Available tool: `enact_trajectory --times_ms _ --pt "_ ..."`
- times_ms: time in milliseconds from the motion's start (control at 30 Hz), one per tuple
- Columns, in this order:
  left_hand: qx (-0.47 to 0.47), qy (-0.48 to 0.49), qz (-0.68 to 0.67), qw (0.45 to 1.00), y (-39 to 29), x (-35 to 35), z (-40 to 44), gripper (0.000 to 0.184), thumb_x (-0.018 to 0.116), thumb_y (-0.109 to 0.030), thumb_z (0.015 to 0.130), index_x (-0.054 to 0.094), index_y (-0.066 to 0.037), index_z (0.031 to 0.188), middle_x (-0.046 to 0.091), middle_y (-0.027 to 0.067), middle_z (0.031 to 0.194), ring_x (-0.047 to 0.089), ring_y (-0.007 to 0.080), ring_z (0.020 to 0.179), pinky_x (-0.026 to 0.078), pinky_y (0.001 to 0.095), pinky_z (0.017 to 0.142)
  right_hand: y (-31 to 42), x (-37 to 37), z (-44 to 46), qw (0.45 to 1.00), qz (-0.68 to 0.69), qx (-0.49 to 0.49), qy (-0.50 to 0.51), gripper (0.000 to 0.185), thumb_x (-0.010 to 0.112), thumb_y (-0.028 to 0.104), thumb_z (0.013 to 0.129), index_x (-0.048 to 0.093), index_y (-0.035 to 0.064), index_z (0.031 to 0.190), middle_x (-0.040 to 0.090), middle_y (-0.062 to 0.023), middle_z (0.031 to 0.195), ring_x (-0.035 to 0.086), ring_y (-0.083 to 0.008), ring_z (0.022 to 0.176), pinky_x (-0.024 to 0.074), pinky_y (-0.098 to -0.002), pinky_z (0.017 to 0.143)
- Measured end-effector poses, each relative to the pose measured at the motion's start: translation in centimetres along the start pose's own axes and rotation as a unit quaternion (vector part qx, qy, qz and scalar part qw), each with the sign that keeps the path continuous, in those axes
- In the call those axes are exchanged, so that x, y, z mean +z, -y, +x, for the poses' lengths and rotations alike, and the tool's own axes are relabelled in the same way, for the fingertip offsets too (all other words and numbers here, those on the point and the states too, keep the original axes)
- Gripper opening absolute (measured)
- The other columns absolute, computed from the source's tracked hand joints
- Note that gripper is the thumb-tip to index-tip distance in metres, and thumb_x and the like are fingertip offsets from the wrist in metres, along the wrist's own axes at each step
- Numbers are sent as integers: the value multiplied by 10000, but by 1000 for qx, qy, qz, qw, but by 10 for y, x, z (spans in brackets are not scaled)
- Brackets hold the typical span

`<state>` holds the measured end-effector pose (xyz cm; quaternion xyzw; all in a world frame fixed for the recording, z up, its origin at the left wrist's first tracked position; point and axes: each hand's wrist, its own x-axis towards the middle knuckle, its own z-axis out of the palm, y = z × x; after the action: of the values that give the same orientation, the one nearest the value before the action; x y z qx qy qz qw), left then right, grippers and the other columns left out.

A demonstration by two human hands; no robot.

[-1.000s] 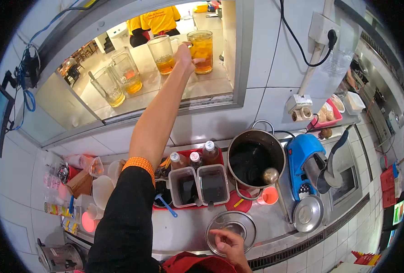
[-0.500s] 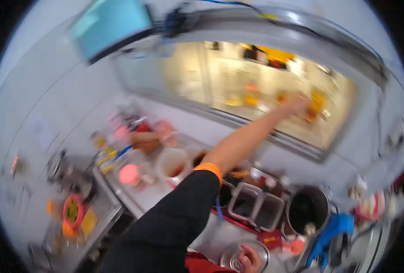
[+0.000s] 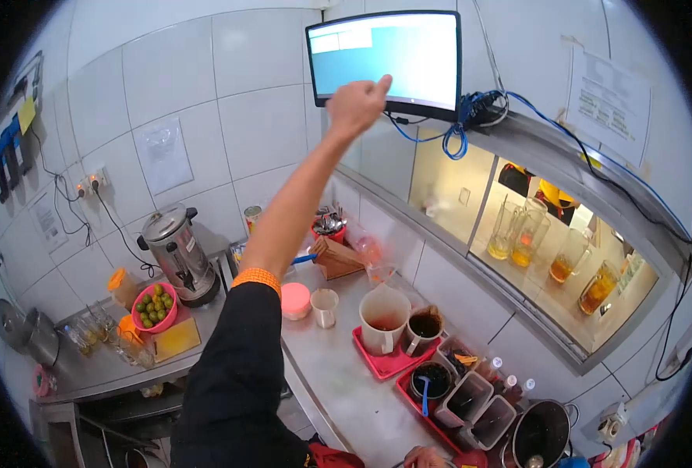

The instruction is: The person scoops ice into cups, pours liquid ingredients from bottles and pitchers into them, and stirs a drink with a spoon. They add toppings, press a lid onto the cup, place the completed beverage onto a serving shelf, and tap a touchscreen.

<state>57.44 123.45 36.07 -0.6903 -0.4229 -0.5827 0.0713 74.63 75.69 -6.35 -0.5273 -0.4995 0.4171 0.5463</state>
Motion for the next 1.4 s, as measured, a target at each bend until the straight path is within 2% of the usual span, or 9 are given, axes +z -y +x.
enact_trajectory --times_ms 233,467,667,800,1033,1133,1233,1333,1400 --pt "-4 -114 87 990 86 -7 57 457 552 -518 848 558 -63 884 527 94 1197 431 348 1063 361 483 882 42 46 18 987 28 130 -91 510 420 408 993 545 2 710 489 -36 618 428 -112 560 339 -283 541" --pt "9 -99 112 989 96 1 95 467 523 -493 877 564 -30 916 544 141 1206 457 375 1079 336 519 947 32 55 19 976 106 143 -122 508 444 439 980 575 14 736 501 -32 635 466 -124 610 361 -273 586" --pt "488 -264 264 789 267 34 220 303 501 -334 932 653 -72 918 628 130 884 601 275 789 466 447 630 29 51 28 978 104 142 -111 374 488 291 976 634 -6 802 582 -25 703 516 -91 663 428 -250 613" --pt "51 -109 -182 976 280 13 205 480 535 -460 906 622 2 1004 588 125 896 511 215 803 377 391 668 70 -1 56 985 -58 36 -158 194 626 218 895 650 25 897 589 -29 795 543 -107 723 439 -258 632" --pt "-323 -33 -452 831 196 10 117 768 500 -545 891 271 -68 1447 221 176 1515 210 382 1396 240 432 1098 128 -208 189 876 -241 -30 -417 461 652 249 836 522 0 1202 614 -176 1076 585 -245 989 458 -351 877" --pt "-285 25 -446 848 201 11 121 790 441 -559 910 171 -53 1453 316 217 1443 373 393 1286 260 467 1082 96 -300 257 821 -344 -71 -450 670 718 262 760 423 -27 1289 570 -222 1150 563 -288 1048 449 -378 910" --pt "2 136 -332 933 347 29 167 636 519 57 860 248 -72 1420 382 144 1345 487 316 1163 478 421 906 95 -340 317 774 -370 -192 -477 681 756 125 725 376 -38 1266 599 -166 1093 592 -242 968 472 -362 854" --pt "-227 83 -410 879 281 25 138 645 414 -543 924 321 -125 1407 542 160 1173 529 296 1085 448 375 839 46 -414 372 791 -265 -313 -454 773 690 106 772 229 -12 1382 437 -198 1308 461 -304 1196 377 -346 1003" --pt "-240 41 -427 871 191 13 94 792 424 -683 855 337 -79 1359 534 218 1247 516 291 1080 368 416 939 5 -459 393 688 -408 -102 -592 732 561 165 858 145 -79 1409 327 -288 1383 359 -378 1290 262 -397 1088"
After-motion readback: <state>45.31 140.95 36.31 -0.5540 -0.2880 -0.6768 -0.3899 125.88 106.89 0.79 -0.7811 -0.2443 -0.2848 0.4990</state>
